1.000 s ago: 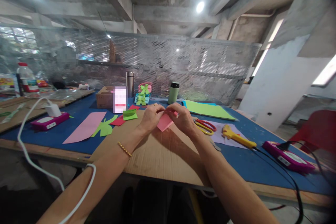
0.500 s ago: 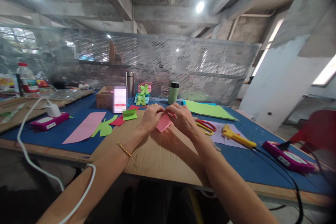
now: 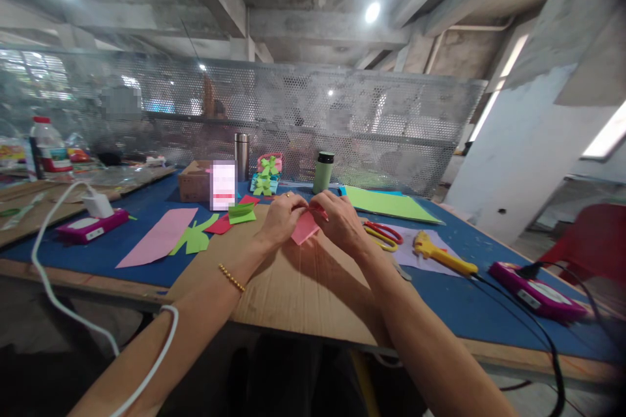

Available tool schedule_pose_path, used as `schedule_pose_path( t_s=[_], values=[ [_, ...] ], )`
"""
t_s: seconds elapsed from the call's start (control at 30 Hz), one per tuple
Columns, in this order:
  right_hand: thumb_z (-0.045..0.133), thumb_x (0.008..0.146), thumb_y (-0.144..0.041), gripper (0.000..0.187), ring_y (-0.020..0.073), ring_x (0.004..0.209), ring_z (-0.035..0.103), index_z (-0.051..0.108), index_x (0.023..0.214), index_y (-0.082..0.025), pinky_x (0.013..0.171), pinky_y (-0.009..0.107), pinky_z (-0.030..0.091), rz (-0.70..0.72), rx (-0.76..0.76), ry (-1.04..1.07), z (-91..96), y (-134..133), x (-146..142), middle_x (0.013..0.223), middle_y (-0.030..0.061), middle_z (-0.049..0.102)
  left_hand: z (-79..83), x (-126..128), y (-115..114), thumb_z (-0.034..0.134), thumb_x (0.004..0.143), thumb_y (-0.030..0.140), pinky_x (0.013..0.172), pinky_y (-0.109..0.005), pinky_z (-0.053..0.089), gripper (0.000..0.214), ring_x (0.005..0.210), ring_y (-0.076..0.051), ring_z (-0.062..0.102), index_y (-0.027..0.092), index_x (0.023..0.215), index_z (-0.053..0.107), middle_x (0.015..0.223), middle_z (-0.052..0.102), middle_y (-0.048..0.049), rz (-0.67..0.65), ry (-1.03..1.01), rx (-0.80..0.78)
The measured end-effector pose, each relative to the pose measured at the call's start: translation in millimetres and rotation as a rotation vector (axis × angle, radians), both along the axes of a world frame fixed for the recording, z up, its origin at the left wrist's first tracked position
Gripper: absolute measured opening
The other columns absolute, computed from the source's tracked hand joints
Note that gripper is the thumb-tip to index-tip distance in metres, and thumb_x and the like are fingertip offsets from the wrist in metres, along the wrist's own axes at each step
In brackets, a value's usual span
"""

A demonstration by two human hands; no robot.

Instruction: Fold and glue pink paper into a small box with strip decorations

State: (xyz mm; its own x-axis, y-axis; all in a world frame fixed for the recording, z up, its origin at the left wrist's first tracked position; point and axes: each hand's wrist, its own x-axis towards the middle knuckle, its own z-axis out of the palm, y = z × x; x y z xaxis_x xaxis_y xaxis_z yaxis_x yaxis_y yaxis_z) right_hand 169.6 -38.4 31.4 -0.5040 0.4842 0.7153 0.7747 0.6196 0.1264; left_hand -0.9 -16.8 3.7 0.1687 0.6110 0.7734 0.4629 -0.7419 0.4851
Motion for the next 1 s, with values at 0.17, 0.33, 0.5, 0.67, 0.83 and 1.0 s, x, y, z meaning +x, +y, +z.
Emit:
schedule_pose_path(
  t_s=[0.17, 0.33, 0.5, 0.67, 0.83, 1.0],
  values=[
    [0.052, 0.094, -0.016, 0.01, 0.0176, 0.077, 0.055, 0.059, 0.088, -0.02, 0.07, 0.03, 0.031, -0.002, -0.017, 0.03, 0.0, 1, 0, 0.089, 0.0054, 0.066, -0.3, 0, 1, 0.058, 0.087, 0.012, 0.079, -0.031, 0.046, 0.016, 0.082, -0.018, 0.061, 0.02, 0.083, 0.07, 0.082, 0.068, -0.0022, -0.02, 0.017, -0.001],
    [0.056, 0.09, -0.015, 0.006, 0.0181, 0.076, 0.056, 0.059, 0.087, -0.019, 0.069, 0.03, 0.033, -0.001, -0.048, 0.074, 0.0, -1, -1, 0.09, 0.0062, 0.065, -0.8, 0, 1, 0.057, 0.087, 0.012, 0.08, -0.031, 0.046, 0.015, 0.083, -0.018, 0.061, 0.019, 0.083, 0.07, 0.083, 0.068, -0.0026, -0.019, 0.022, -0.001],
    [0.055, 0.09, -0.014, 0.008, 0.0162, 0.073, 0.057, 0.059, 0.086, -0.02, 0.069, 0.029, 0.039, 0.076, -0.126, 0.173, 0.2, 1, 0, 0.09, 0.0054, 0.065, -0.6, 0, 1, 0.057, 0.087, 0.012, 0.079, -0.031, 0.046, 0.015, 0.083, -0.018, 0.061, 0.02, 0.083, 0.07, 0.083, 0.068, -0.0026, -0.015, 0.008, -0.009],
    [0.059, 0.087, -0.014, 0.007, 0.0164, 0.072, 0.058, 0.061, 0.084, -0.02, 0.067, 0.029, 0.044, 0.111, -0.164, 0.318, -1.9, 5, 1, 0.085, 0.0041, 0.063, 0.7, 1, 1, 0.06, 0.086, 0.015, 0.075, -0.029, 0.046, 0.012, 0.077, -0.017, 0.06, 0.02, 0.083, 0.07, 0.081, 0.068, -0.002, -0.029, 0.003, -0.019],
    [0.069, 0.084, -0.022, 0.013, 0.0267, 0.098, 0.058, 0.069, 0.097, -0.021, 0.086, 0.042, 0.046, 0.067, -0.014, 0.379, -2.2, 10, 3, 0.103, 0.0112, 0.064, 4.0, 2, -4, 0.061, 0.085, 0.017, 0.072, -0.027, 0.046, 0.009, 0.072, -0.015, 0.058, 0.02, 0.083, 0.07, 0.078, 0.067, -0.0013, 0.009, -0.014, 0.011],
    [0.067, 0.087, -0.023, 0.003, 0.0266, 0.101, 0.06, 0.07, 0.086, -0.023, 0.09, 0.044, 0.043, 0.124, -0.087, 0.363, 0.8, 12, 6, 0.103, 0.0089, 0.069, 5.4, 2, -6, 0.06, 0.085, 0.018, 0.069, -0.025, 0.046, 0.009, 0.071, -0.014, 0.058, 0.019, 0.083, 0.068, 0.08, 0.067, -0.0022, -0.015, -0.058, 0.043]
  ],
)
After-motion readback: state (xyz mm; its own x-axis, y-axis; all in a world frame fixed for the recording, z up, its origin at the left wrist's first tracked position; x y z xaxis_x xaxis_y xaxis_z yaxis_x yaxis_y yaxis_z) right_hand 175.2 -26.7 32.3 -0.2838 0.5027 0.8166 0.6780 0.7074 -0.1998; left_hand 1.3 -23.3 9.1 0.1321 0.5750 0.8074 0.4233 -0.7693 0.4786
